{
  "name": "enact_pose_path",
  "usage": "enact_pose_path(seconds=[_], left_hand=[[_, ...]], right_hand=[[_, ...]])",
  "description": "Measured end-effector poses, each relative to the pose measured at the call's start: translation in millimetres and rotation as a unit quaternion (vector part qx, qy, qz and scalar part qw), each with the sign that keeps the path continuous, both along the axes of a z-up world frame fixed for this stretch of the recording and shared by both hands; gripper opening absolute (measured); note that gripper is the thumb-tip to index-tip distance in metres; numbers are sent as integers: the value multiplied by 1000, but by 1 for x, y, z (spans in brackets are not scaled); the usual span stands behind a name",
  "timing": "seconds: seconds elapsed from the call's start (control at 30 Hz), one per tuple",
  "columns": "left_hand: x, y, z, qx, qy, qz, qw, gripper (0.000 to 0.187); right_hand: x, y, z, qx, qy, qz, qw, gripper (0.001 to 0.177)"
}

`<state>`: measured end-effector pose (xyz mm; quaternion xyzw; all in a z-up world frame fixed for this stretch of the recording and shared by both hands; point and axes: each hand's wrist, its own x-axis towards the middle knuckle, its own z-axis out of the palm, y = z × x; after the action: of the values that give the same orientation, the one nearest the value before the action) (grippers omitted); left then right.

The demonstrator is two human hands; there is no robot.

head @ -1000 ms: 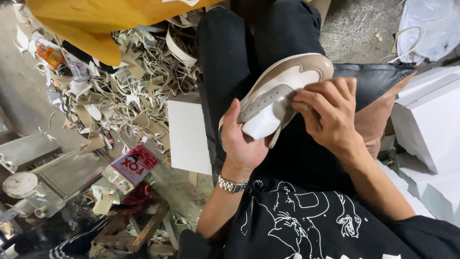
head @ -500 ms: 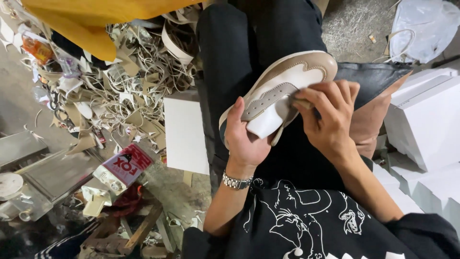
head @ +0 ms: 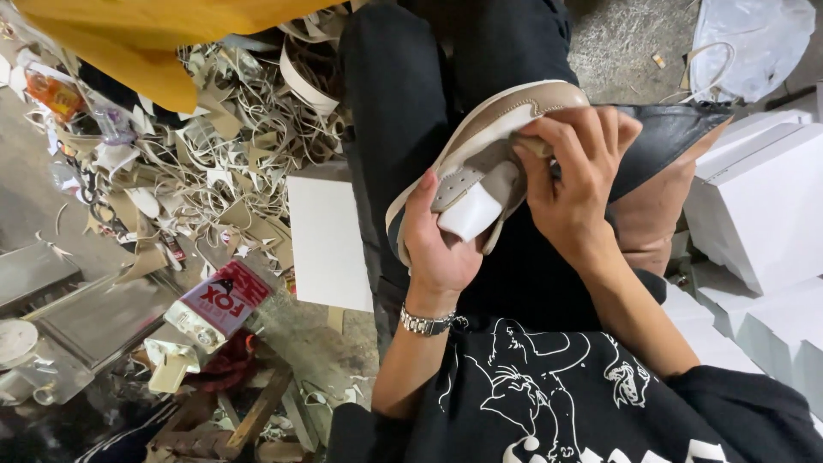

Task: Cleaning a sneaker by rubbing a cleaning block over its various surfaces in a workshop.

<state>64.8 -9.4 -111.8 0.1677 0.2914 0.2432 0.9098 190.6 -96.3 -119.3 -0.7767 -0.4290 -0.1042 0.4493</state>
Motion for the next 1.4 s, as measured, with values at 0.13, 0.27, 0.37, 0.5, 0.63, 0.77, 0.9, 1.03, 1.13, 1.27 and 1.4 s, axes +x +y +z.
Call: enact_pose_path(seconds=[0.13, 0.27, 0.37, 0.5, 0.63, 0.77, 0.9, 1.03, 1.13, 1.27, 1.4], left_hand=[[2, 2, 3, 21, 10, -11, 1000, 54], [2, -1, 8, 28, 22, -15, 999, 51], [1, 3, 9, 58, 19, -31, 998, 51], [-4, -1, 3, 66, 25, -25, 997, 52], [-1, 1, 8, 72, 22, -24, 997, 51], [-4, -4, 2, 67, 40, -10, 997, 50], [0, -7, 5, 65, 42, -8, 997, 49], [-1, -5, -1, 52, 49, -14, 997, 49], [0, -7, 6, 71, 73, 4, 995, 46], [2, -9, 5, 40, 67, 12, 997, 44], [-2, -10, -2, 4, 60, 9, 998, 42]], right_hand=[[-17, -24, -7, -15, 15, -1, 1000, 9], [-6, -8, -3, -7, 8, -6, 1000, 14], [-16, -17, -5, -3, 11, -13, 1000, 15], [-7, -18, -13, -8, 1, -1, 1000, 16], [-10, -9, -3, 4, -17, -17, 1000, 19], [-19, -19, -9, -5, 15, -16, 1000, 16], [-15, -8, -2, 17, 27, -27, 999, 17], [-30, -22, -12, -2, 44, -32, 998, 13], [-19, -14, -8, -2, 18, -15, 1000, 13], [-28, -15, -9, 12, 25, -30, 999, 13], [-10, -6, -6, 11, -3, -35, 999, 15]])
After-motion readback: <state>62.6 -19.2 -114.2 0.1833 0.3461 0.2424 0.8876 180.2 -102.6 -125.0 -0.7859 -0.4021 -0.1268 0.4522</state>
